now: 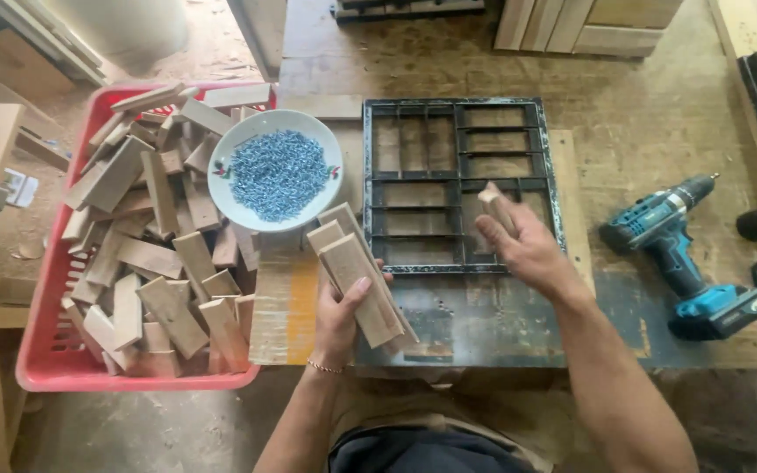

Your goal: Assembling wooden floor tiles by placing small wood slats into a plastic base and securing them with screws using a power drill.

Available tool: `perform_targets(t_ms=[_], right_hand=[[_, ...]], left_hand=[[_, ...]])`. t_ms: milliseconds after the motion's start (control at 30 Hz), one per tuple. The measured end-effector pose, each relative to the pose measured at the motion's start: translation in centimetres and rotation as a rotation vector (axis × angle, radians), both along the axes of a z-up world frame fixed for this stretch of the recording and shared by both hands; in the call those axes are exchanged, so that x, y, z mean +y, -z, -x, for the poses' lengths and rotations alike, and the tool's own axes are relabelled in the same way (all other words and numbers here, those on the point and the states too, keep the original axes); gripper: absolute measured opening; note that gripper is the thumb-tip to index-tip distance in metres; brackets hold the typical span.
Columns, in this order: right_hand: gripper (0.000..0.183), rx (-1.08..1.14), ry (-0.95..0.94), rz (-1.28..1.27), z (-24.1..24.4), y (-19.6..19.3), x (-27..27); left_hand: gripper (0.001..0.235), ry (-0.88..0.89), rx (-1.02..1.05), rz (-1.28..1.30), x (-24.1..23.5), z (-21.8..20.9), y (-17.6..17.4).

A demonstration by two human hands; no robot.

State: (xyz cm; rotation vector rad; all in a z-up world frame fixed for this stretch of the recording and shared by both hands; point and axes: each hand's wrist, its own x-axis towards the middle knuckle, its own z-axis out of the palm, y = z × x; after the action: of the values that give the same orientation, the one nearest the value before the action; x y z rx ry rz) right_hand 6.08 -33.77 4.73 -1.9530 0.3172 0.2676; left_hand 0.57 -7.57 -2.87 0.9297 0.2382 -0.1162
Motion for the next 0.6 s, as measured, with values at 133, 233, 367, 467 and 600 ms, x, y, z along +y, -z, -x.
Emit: perform_targets(t_ms=[133,233,367,467,600], right_hand=[[0.077,-0.113,-0.324,0.493,-5.5,5.7,-4.2],[0.058,-0.259,-0.325,0.831,-5.0,9.4,-4.9],[0.057,-0.305,-0.134,0.975,-1.9,11.8,-3.3],[0.053,-0.495,-0.104,0.886,-2.3,12.4,-0.8],[0.053,-0.522,-0.042,0.876,-3.0,12.3,1.3]], left_hand=[[0.062,0.039,-0.100,-0.161,-1.3,-1.3,-0.1],[0.061,0.060,-0.091,-0.184,-2.7,-2.8,0.0],[0.067,0.102,-0.037,-0.267,-3.5,-5.3,0.3],[0.058,0.077,-0.081,-0.308,-4.5,-7.2,-0.1],[0.061,0.062,-0.050,-0.289,-5.2,-8.1,2.5]])
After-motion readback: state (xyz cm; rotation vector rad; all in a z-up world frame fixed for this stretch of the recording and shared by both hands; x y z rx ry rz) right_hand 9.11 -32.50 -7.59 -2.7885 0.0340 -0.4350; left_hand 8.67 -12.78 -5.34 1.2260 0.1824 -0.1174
